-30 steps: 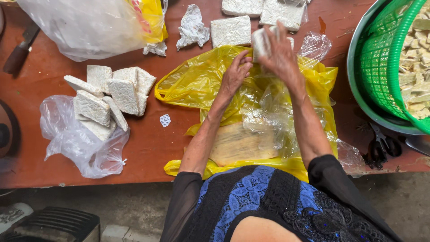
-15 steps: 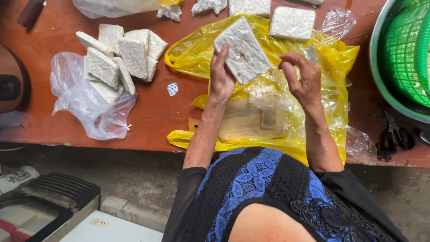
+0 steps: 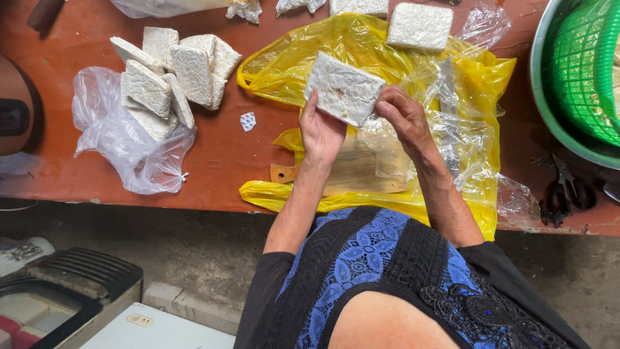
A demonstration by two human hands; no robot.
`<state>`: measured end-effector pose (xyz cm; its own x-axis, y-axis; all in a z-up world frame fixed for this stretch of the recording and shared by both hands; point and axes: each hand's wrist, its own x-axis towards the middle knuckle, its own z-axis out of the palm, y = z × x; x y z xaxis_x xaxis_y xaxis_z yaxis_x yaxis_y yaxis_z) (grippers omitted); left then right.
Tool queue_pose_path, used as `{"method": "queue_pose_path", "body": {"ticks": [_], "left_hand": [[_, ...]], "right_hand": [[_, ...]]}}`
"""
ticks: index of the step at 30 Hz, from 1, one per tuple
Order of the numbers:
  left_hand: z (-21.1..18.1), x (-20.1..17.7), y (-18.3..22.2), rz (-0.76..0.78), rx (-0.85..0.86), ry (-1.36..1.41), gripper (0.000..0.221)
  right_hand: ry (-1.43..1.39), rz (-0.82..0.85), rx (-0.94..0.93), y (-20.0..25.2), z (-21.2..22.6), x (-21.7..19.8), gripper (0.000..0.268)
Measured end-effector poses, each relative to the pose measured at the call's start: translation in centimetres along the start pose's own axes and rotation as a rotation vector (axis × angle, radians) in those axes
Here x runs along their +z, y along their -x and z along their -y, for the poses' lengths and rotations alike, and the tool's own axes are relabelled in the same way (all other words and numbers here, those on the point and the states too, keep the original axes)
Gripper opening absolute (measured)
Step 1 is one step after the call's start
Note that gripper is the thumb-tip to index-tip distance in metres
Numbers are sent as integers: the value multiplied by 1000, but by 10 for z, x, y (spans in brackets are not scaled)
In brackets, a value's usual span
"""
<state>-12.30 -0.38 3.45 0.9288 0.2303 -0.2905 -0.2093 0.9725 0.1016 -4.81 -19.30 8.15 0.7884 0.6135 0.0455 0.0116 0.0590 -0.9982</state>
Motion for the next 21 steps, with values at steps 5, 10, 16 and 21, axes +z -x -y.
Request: {"method": "queue_pose_path", "body": {"ticks": [5,10,16,21], "left_hand": [[0,-32,44,-188,11,-223,56],[-27,-12,63,-21,261,-1245,66],[-40,24,47,398,100,-1666,43],[-29,29,44,341,-28,-1523,35]], "right_hand": [[1,101,29,0,7,-2,13],[-79,208,155,5,-3,-7,14],[58,279,152,11,-10,-10,19],[201,162,274,17,14,-12,25]]}}
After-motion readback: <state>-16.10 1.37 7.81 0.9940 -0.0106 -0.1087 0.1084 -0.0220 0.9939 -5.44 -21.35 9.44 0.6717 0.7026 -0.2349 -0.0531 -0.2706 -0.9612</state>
